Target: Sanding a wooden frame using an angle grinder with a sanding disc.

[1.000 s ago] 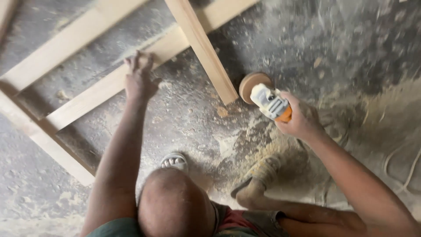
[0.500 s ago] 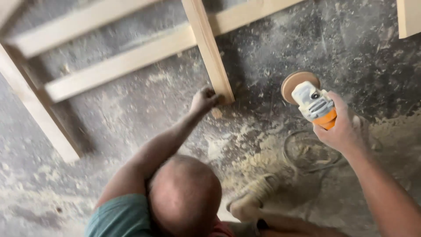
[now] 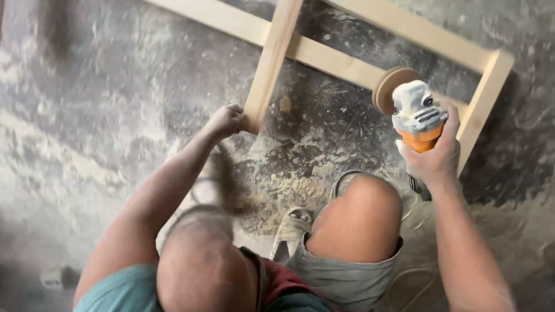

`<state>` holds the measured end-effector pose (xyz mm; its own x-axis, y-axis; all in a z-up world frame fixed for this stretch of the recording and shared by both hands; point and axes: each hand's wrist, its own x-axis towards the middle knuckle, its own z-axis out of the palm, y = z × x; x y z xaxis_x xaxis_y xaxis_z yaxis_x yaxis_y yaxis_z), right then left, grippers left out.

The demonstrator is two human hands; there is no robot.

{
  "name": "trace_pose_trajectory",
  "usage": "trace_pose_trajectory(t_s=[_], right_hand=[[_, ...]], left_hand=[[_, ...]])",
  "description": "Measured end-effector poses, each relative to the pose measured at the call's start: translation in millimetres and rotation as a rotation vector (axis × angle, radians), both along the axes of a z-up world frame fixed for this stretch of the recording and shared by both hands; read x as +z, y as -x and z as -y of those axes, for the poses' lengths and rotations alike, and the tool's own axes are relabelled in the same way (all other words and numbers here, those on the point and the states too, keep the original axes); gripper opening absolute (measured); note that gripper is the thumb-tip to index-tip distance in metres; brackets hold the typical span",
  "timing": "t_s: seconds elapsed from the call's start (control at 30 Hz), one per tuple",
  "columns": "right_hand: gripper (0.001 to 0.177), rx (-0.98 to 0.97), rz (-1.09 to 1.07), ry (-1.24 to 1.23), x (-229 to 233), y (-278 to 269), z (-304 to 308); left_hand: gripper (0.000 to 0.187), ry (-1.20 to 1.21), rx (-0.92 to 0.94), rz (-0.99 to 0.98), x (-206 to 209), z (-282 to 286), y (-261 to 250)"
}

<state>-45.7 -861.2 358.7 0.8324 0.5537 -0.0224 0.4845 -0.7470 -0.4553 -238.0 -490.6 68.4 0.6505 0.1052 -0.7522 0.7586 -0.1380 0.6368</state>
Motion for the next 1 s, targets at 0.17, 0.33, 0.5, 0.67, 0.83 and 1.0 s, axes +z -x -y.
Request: trace_pose_trajectory(t_s=[0.17, 0.33, 0.5, 0.67, 0.83, 1.0], right_hand=[[0.1, 0.218, 0.019, 0.102, -15.6, -12.7, -34.1], [0.095, 0.411, 0.133, 0.078, -82.3, 12.7, -95.7], [0.088, 0.605, 0.055, -0.057, -139.1, 51.9, -159.8], [0.094, 0.763, -0.045, -0.057, -170.2, 77.2, -184.1], [0.097, 0.833, 0.025, 0.011, -188.9, 96.1, -194.3], [0.094, 0.92, 0.213, 0.035, -184.3, 108.6, -206.6]], left_hand=[[0.025, 0.08, 0.459, 0.076, -46.7, -8.8, 75.1], [0.039, 0.39, 1.255, 0.039, -61.7, 21.5, 120.6], [0.076, 0.52, 1.394, 0.022, 12.3, 17.6, 108.8], [0.113, 0.667, 1.407, 0.097, 0.3, 22.9, 119.6], [0.117, 0.81, 1.406, 0.124, -25.6, 35.1, 139.0], [0.121, 0.937, 1.414, 0.162, -33.9, 30.7, 147.4]])
